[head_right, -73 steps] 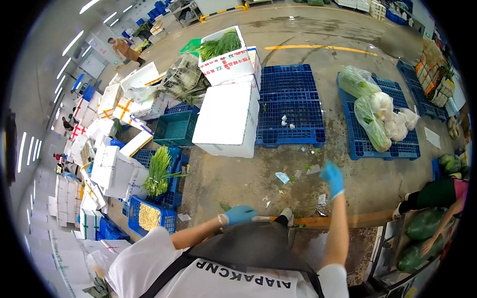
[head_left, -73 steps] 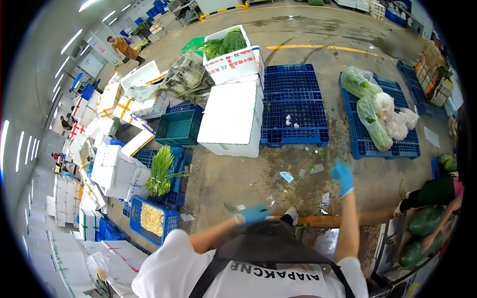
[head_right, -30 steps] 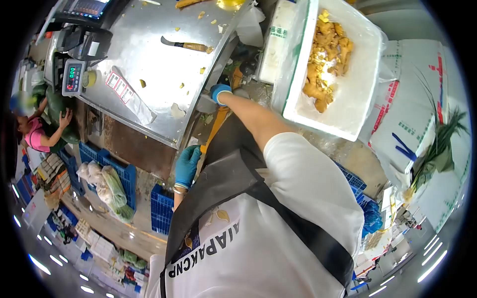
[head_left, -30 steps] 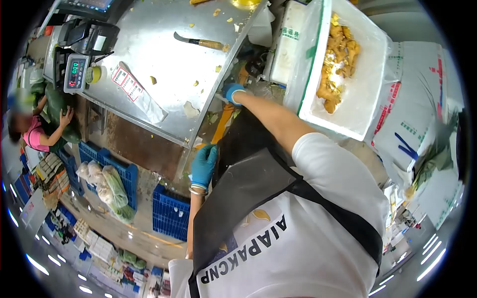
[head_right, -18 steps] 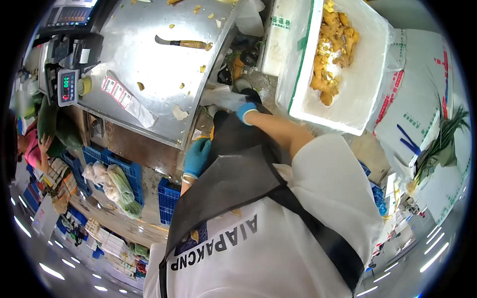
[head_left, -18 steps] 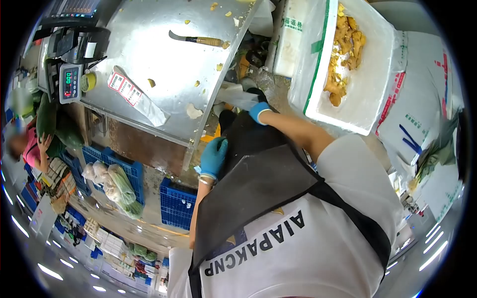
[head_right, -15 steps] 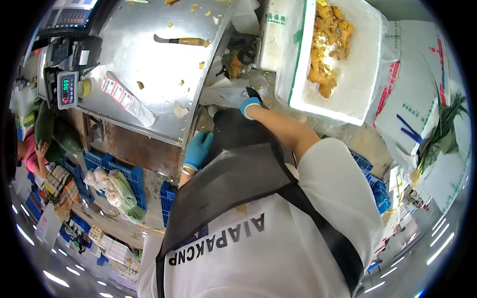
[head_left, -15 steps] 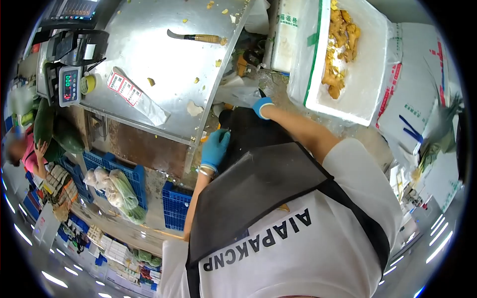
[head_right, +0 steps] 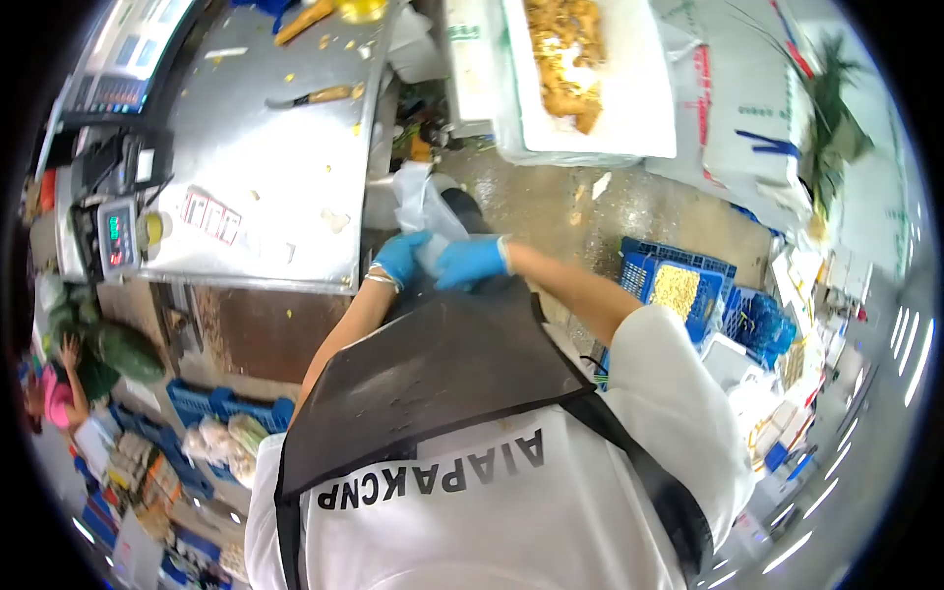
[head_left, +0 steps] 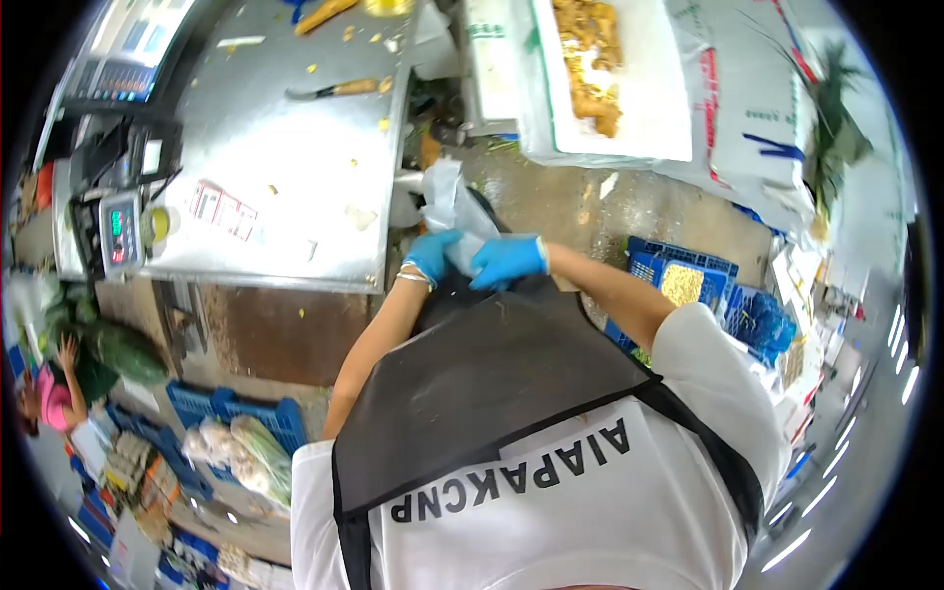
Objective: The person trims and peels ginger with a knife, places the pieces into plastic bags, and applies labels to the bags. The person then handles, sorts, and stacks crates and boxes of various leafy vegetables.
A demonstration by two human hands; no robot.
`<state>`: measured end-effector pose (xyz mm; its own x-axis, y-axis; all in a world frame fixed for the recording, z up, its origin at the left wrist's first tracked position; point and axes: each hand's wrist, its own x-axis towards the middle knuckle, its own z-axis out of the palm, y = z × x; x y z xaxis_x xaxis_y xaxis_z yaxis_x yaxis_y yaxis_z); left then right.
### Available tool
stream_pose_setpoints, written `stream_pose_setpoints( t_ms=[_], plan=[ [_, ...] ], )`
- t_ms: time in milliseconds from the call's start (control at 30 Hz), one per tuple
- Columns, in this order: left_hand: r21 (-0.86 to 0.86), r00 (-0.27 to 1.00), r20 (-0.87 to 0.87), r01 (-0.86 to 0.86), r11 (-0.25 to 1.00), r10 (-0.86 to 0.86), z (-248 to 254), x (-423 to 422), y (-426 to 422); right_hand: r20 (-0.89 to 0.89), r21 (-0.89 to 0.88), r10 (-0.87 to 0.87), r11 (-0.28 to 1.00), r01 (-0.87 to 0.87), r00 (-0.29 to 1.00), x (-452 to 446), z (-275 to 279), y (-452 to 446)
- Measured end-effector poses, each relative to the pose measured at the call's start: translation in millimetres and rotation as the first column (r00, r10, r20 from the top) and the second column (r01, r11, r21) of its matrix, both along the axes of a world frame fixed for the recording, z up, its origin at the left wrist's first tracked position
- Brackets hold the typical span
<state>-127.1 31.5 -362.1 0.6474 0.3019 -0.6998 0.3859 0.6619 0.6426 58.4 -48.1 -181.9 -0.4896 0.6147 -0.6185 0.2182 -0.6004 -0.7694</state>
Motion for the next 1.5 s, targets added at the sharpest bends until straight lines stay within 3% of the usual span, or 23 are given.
stream_pose_setpoints(
  t_ms=[67, 100, 167, 200, 267, 367, 400, 433, 533, 600, 700, 733, 800, 867, 933, 1033, 1067, 1133, 1167, 1233, 1300, 1367, 1500],
  plan=[
    [0.250, 0.994, -0.106, 0.001, 0.968, 0.026, 60.6, 22.0, 26.1, 0.301, 0.236, 0.097, 0.956, -0.172, 0.949, -6.2, 21.4, -3.5],
    [0.300, 0.994, -0.008, -0.098, 0.949, 0.105, 77.9, 23.8, 34.5, 0.270, 0.158, -0.193, 0.975, 0.154, 0.944, 1.0, 38.9, -3.9],
    [0.371, 0.960, 0.100, -0.281, 0.885, 0.263, 146.5, 39.9, 45.9, 0.259, 0.016, -0.730, 0.658, 0.753, 0.632, 16.1, 69.6, -12.8],
    [0.391, 0.978, 0.109, -0.207, 0.897, 0.178, 160.7, 37.1, 53.0, 0.267, 0.120, -0.816, 0.556, 0.823, 0.512, 21.6, 79.3, -19.7],
    [0.442, 0.979, 0.199, -0.134, 0.887, 0.049, 191.1, 36.5, 46.5, 0.164, 0.322, -0.918, 0.396, 0.860, 0.361, 23.7, 80.1, -38.2],
    [0.488, 0.932, 0.174, 0.199, 0.850, -0.318, 245.2, 30.8, 17.4, -0.131, 0.699, -0.852, 0.284, 0.656, 0.508, -1.6, 48.9, -43.5],
    [0.511, 0.864, -0.088, 0.467, 0.722, -0.496, 203.1, 12.2, 28.6, -0.118, 0.506, -0.840, 0.407, 0.760, 0.529, -5.9, 46.6, -43.8],
    [0.623, 0.859, 0.125, 0.321, 0.713, -0.496, 221.0, 14.1, 15.9, -0.125, 0.280, -0.826, 0.502, 0.819, 0.549, -10.3, 48.6, -47.3],
    [0.290, 0.825, 0.353, 0.353, 0.889, -0.442, 174.2, 9.5, 32.7, -0.285, -0.256, -0.957, 0.018, 0.967, -0.058, -6.7, 72.1, -63.7],
    [-0.279, 0.917, 0.393, 0.188, 0.942, -0.067, 207.1, 38.2, 15.3, -0.383, -0.504, -0.802, -0.234, 0.831, -0.458, 11.6, 67.3, -82.3],
    [0.066, 0.905, 0.312, 0.284, 0.956, -0.291, 175.1, 63.8, 6.7, -0.423, -0.655, -0.676, -0.233, 0.719, -0.604, 26.3, 47.8, -102.3],
    [0.186, 0.894, 0.282, 0.306, 0.934, -0.349, 163.6, 75.7, 5.4, -0.341, -0.559, -0.732, -0.346, 0.753, -0.590, 40.2, 37.6, -109.6],
    [0.437, 0.851, 0.059, 0.449, 0.780, -0.523, 158.0, 108.4, -5.6, -0.242, -0.008, -0.850, -0.481, 0.877, -0.469, 66.7, 29.2, -119.1],
    [0.480, 0.814, -0.078, 0.536, 0.694, -0.576, 177.8, 141.9, -25.2, -0.028, 0.438, -0.890, -0.420, 0.795, -0.454, 80.6, 36.6, -157.4],
    [0.329, 0.857, 0.057, 0.468, 0.820, -0.512, 195.8, 176.8, -56.0, 0.209, 0.696, -0.838, -0.235, 0.679, -0.504, 89.6, 74.9, -201.1],
    [0.528, 0.607, -0.266, 0.741, 0.414, -0.749, 201.6, 234.4, -93.8, 0.297, 0.668, -0.621, -0.408, 0.623, -0.725, 72.4, 95.1, -270.5],
    [0.807, 0.604, -0.326, 0.578, 0.119, -0.727, 253.6, 224.9, -137.1, 0.357, 0.632, -0.519, -0.478, 0.610, -0.777, 60.3, 100.1, -290.0],
    [0.985, 0.407, -0.166, 0.115, -0.130, -0.898, 260.4, 225.1, -169.8, 0.352, 0.701, -0.350, -0.516, 0.492, -0.868, 24.6, 98.8, -312.8],
    [0.974, 0.267, -0.111, -0.162, -0.158, -0.957, 261.0, 229.4, -180.7, 0.346, 0.732, -0.265, -0.523, 0.436, -0.900, 8.4, 94.6, -315.6],
    [0.956, 0.098, -0.092, -0.269, -0.116, -0.991, 256.7, 227.3, -214.7, 0.469, 0.688, -0.341, -0.437, 0.579, -0.815, -20.0, 78.5, -300.0],
    [0.995, -0.180, -0.086, 0.037, -0.094, -0.980, 224.4, 229.7, -233.3, 0.522, 0.630, -0.395, -0.420, 0.653, -0.756, -49.5, 83.0, -279.2],
    [0.822, -0.487, 0.017, 0.504, -0.265, -0.873, 194.5, 237.0, -244.9, 0.582, 0.555, -0.429, -0.412, 0.723, -0.691, -80.8, 98.9, -265.8],
    [0.643, -0.706, 0.097, 0.583, -0.497, -0.702, 229.5, 219.6, -239.0, 0.552, 0.572, -0.466, -0.392, 0.721, -0.691, -145.8, 88.6, -287.1]
  ],
)
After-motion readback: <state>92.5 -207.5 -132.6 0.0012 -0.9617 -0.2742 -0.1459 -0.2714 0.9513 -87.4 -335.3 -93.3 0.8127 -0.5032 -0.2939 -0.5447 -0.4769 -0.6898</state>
